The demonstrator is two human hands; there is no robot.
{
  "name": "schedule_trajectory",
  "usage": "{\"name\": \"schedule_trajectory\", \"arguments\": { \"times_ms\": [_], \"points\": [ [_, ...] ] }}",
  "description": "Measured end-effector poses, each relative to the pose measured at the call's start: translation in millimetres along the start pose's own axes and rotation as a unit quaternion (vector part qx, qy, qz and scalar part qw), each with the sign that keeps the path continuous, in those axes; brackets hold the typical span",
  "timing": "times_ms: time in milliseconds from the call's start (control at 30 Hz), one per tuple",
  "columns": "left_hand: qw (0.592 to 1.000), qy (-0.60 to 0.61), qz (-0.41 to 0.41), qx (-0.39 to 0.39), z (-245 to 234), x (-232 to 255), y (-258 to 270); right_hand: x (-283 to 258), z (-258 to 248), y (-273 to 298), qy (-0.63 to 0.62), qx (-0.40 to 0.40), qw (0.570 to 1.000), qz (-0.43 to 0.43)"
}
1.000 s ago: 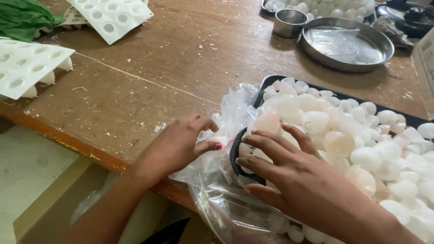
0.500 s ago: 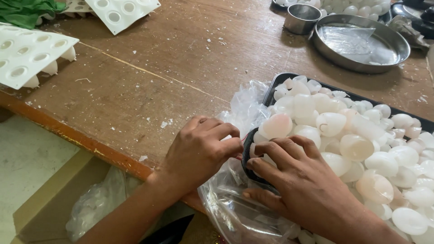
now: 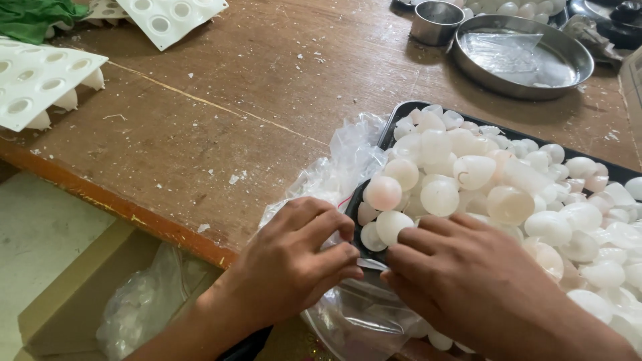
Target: The person packs small white shell-shaped wax candle pieces into clear ziplock plastic bags at a workbench. They open a bag, gather handfuls of the wax pieces from a black tray and the table, fill the bag, press the zipper seal closed, and place filled bags into a cardboard box below the table.
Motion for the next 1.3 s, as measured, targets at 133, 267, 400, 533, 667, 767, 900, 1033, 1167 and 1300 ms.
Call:
{"name": "schedule_trajectory", "arguments": {
  "times_ms": [133, 267, 400, 533, 667, 767, 900, 1033, 1167, 1300],
  "points": [
    [1.000, 0.005, 0.010, 0.007, -1, 18, 9, 22, -39, 16, -0.088, 0.115, 0.989, 0.043],
    [1.000, -0.006, -0.008, 0.012, 7, 22, 14, 34, -51, 22, -0.073, 0.015, 0.982, 0.172],
    [0.994, 0.025, -0.076, 0.072, 4, 25, 3, 29, -63, 39, -0.173, 0.164, 0.967, 0.086],
    [0.984, 0.113, -0.097, 0.096, 6, 19, 5, 34, -73, 57, -0.194, 0.241, 0.947, 0.081],
    [0.966, 0.189, -0.177, 0.016, 18, 12, 12, 47, -85, 74, -0.187, 0.295, 0.924, 0.156],
    [0.910, 0.344, -0.224, 0.063, -2, 25, 0, 58, -96, 86, -0.173, 0.306, 0.905, 0.240],
    [0.885, 0.373, -0.276, 0.044, -20, 25, 6, 64, -106, 84, -0.163, 0.313, 0.888, 0.296],
    [0.873, 0.354, -0.316, 0.108, -58, 22, 20, 66, -95, 69, -0.072, 0.264, 0.921, 0.278],
    [0.839, 0.258, -0.448, 0.171, -94, 36, 41, 18, -98, 65, -0.184, 0.357, 0.913, 0.076],
    [0.743, 0.543, -0.343, 0.187, -96, 62, 55, -77, -74, 63, -0.505, 0.117, 0.846, -0.122]
  ]
}}
Point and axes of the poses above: each hand's wrist, its own y-axis away from the middle knuckle, its own z-axis out of the palm, x = y × z, the point moved 5 cm from there along -y, towards the middle knuckle, and after that the axes turned 10 degrees about y, right-handed, at the moved point
